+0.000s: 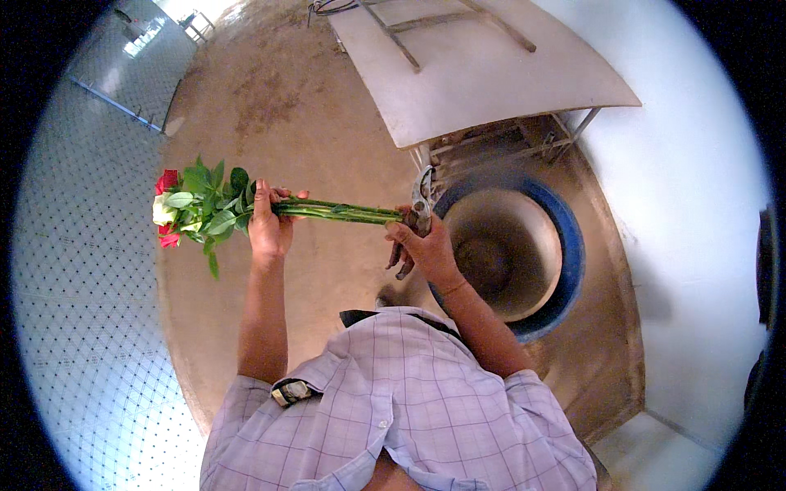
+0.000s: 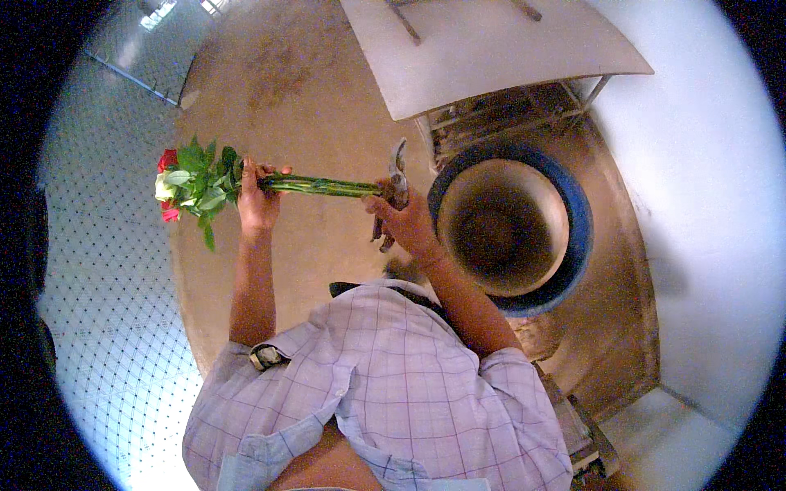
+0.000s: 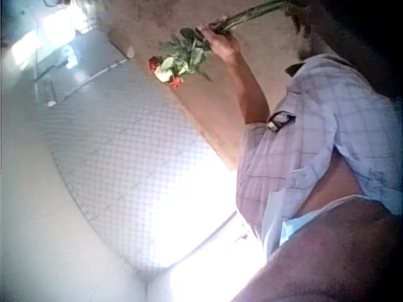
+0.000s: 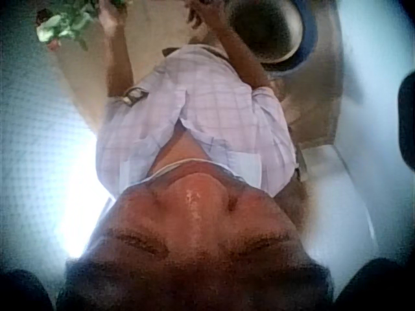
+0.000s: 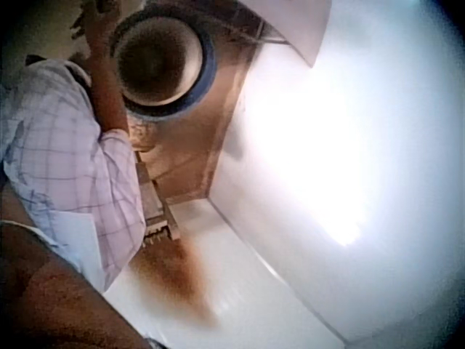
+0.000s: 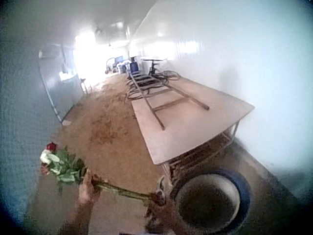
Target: The person trims the stems of red and white roses using shears, then arranges them into a small bouquet. The person repeatedly adjusts the flowers' positions and rotates the bouquet to refine the arrangement.
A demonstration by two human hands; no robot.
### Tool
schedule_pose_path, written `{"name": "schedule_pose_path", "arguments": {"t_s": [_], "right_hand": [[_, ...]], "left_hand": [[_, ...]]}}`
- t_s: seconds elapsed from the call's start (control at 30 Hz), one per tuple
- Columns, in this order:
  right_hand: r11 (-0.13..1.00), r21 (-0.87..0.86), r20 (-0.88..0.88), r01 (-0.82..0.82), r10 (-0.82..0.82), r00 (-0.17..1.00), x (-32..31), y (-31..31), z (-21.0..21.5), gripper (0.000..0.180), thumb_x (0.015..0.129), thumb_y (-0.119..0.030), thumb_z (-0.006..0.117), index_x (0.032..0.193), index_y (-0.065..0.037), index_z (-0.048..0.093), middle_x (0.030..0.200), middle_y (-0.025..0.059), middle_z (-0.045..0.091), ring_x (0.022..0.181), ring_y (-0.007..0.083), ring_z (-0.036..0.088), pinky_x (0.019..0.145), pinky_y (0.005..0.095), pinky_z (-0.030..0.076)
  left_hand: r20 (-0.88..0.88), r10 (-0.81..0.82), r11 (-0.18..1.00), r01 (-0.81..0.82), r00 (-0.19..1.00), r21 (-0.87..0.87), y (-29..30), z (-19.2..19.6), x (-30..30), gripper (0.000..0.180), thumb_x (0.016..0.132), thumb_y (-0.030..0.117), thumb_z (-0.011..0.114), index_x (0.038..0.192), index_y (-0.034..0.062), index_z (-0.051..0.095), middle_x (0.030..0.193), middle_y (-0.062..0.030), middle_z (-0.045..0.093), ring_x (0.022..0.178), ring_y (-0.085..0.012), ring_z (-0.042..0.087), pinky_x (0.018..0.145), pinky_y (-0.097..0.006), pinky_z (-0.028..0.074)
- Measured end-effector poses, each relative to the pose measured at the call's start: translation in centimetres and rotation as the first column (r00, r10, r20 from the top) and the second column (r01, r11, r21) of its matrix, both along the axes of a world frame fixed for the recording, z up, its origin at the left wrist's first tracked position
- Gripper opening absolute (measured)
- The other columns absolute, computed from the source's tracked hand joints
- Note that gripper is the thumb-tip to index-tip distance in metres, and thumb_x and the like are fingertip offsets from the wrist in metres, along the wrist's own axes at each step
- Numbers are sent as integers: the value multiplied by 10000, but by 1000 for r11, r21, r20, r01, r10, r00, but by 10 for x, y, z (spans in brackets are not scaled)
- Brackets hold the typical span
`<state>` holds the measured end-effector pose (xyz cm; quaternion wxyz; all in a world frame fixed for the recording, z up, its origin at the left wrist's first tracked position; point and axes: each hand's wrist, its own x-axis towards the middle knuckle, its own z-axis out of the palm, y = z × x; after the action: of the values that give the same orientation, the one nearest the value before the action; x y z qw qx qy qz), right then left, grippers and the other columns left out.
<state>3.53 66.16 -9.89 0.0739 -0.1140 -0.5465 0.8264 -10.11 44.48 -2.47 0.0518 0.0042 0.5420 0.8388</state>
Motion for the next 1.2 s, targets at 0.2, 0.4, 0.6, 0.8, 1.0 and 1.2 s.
{"name": "schedule_pose_path", "arguments": {"t_s": [0.2, 0.4, 0.6, 0.8, 1.0, 1.2], "right_hand": [[980, -196, 28, -17, 23, 999, 15, 46, -6, 374, 839, -174, 670, 1134, 7, 527, 931, 99, 658, 709, 149, 631, 557, 259, 511], [922, -246, 242, -298, 356, 902, 43, 105, -21, 544, 777, -93, 587, 1268, 36, 390, 1074, 137, 638, 860, 193, 636, 700, 296, 516], [897, -347, 232, -273, 364, 902, 52, 76, -28, 523, 740, -110, 568, 1222, 48, 440, 1062, 120, 640, 818, 179, 604, 730, 287, 484], [945, -205, 293, -257, 309, 905, 17, 24, -32, 431, 689, -71, 561, 1108, 26, 544, 989, 129, 637, 880, 192, 623, 688, 285, 520], [926, -318, 251, -202, 287, 925, -72, -12, -20, 447, 688, 56, 495, 1135, 47, 513, 1117, 168, 611, 1007, 276, 618, 749, 353, 555], [965, -73, 160, -253, 261, 952, -168, -46, -19, 592, 689, 34, 463, 1278, 15, 415, 1128, 164, 586, 923, 243, 625, 733, 327, 549]], "left_hand": [[75, 126, 991, -128, 989, 33, 20, 8, 7, 299, 922, 316, 550, 706, 121, 485, 696, -32, 516, 681, -216, 567, 813, -490, 510], [28, 148, 980, -150, 989, 128, 21, 4, -8, 339, 926, 347, 536, 712, 91, 474, 744, -64, 548, 741, -316, 623, 723, -483, 545], [102, 192, 956, -209, 976, 206, -6, -17, -32, 325, 920, 339, 550, 719, 96, 474, 739, -60, 543, 753, -298, 614, 751, -491, 532], [173, 255, 964, -264, 951, 26, -70, -63, -66, 332, 921, 387, 532, 766, 106, 447, 791, -49, 516, 780, -257, 621, 720, -424, 524], [174, 360, 885, -276, 917, -375, -131, -85, -114, 312, 923, 351, 534, 781, 83, 460, 795, -52, 540, 801, -224, 631, 661, -373, 533], [201, 450, 836, -489, 870, 249, -177, -86, -217, 283, 928, 313, 534, 790, 85, 437, 779, -69, 519, 810, -253, 607, 727, -425, 522]]}}
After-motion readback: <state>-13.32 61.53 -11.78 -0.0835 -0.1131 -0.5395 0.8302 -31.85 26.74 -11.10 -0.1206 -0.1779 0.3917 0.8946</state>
